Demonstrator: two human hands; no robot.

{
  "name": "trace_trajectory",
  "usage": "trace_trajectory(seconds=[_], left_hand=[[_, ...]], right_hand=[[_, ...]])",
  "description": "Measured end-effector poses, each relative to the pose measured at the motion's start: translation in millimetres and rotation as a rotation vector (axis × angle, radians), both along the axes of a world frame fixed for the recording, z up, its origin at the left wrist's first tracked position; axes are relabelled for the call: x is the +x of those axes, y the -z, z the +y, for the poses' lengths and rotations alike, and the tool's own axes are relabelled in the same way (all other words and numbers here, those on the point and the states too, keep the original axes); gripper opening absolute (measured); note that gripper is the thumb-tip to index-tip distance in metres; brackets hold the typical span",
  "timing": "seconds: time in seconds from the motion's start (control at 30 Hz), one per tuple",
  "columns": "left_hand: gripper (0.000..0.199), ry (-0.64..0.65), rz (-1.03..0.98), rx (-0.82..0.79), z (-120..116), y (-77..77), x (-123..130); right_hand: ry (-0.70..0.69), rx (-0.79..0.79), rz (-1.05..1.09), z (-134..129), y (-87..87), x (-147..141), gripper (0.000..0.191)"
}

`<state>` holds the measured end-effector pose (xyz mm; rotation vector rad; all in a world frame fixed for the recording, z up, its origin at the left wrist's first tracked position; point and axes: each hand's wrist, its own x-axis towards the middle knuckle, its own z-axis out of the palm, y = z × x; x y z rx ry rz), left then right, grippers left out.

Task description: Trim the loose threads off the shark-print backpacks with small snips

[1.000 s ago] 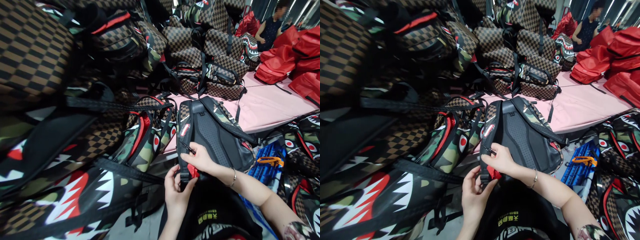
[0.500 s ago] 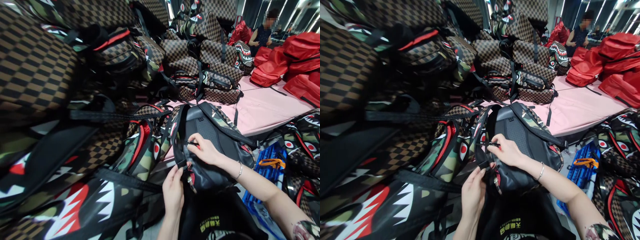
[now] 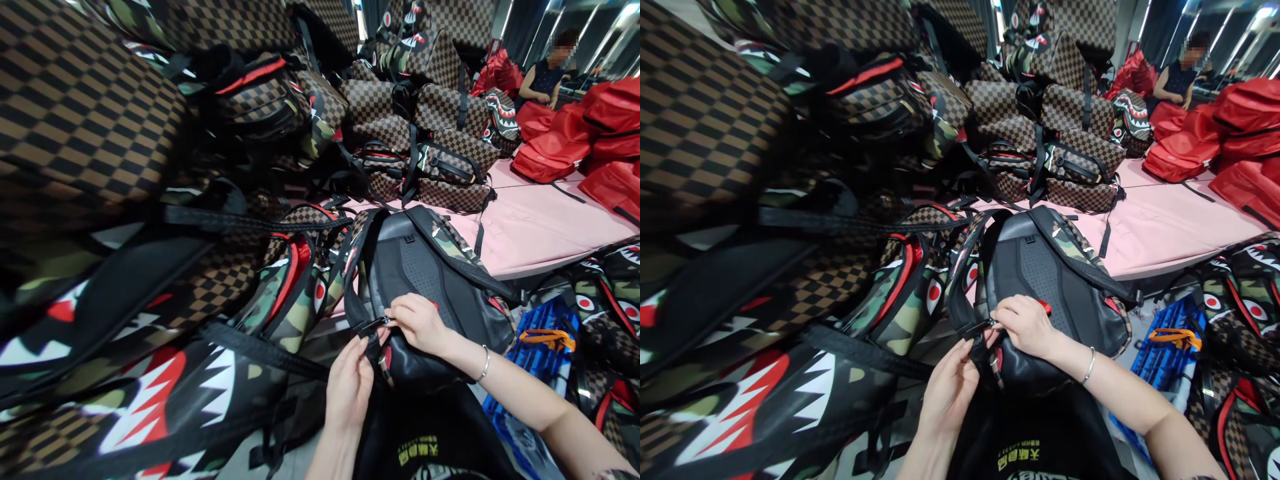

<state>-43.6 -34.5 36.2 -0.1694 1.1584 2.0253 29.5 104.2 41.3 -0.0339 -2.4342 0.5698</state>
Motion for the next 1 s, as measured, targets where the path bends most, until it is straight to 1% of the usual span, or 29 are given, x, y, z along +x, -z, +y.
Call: trace_trajectory(seconds=[0.1, 0.2, 0.3, 0.43, 0.5, 0.57, 0.73, 0.8, 0.87, 0.93, 1.0], left_hand=[[0.015, 0.01, -0.002, 0.016, -1, 1.2, 0], [0.014, -0.044, -0.004, -0.023, -1, 3.1, 1], [0.013, -0.079, 0.019, -0.059, 1, 3.8, 4], [0.011, -0.083, 0.046, -0.081, 1, 2.3, 7], [0.013, -0.055, 0.036, -0.061, 0, 2.2, 8], [0.016, -0.033, 0.033, -0.049, 0, 3.0, 7], [0.023, -0.044, 0.043, -0.071, -1, 4.4, 8], [0.029, -0.028, 0.072, -0.061, -4, 5.2, 10], [0.036, -0.005, 0.117, -0.088, -9, 8.5, 12], [0.042, 0.024, 0.149, -0.131, -14, 15.0, 15], [0.047, 0.056, 0.136, -0.172, -17, 23.4, 20]], right_hand=[[0.029, 0.01, 0.006, -2, -2.0, 2, 0.021], [0.034, 0.03, 0.004, -6, -4.6, 6, 0.021], [0.04, 0.118, -0.011, -10, -8.5, 6, 0.02], [0.057, 0.22, -0.009, -15, -12.0, 4, 0.02], [0.078, 0.216, 0.002, -16, -11.8, 3, 0.02], [0.088, 0.171, 0.008, -17, -10.4, 4, 0.02], [0.061, 0.089, -0.026, -17, -8.1, 8, 0.017], [0.023, 0.014, -0.039, -17, -10.7, 9, 0.015], [-0.001, -0.157, -0.026, -18, -14.7, 9, 0.014], [0.051, -0.376, -0.046, -21, -17.9, 7, 0.01], [0.153, -0.556, -0.148, -25, -17.8, 2, 0.022]])
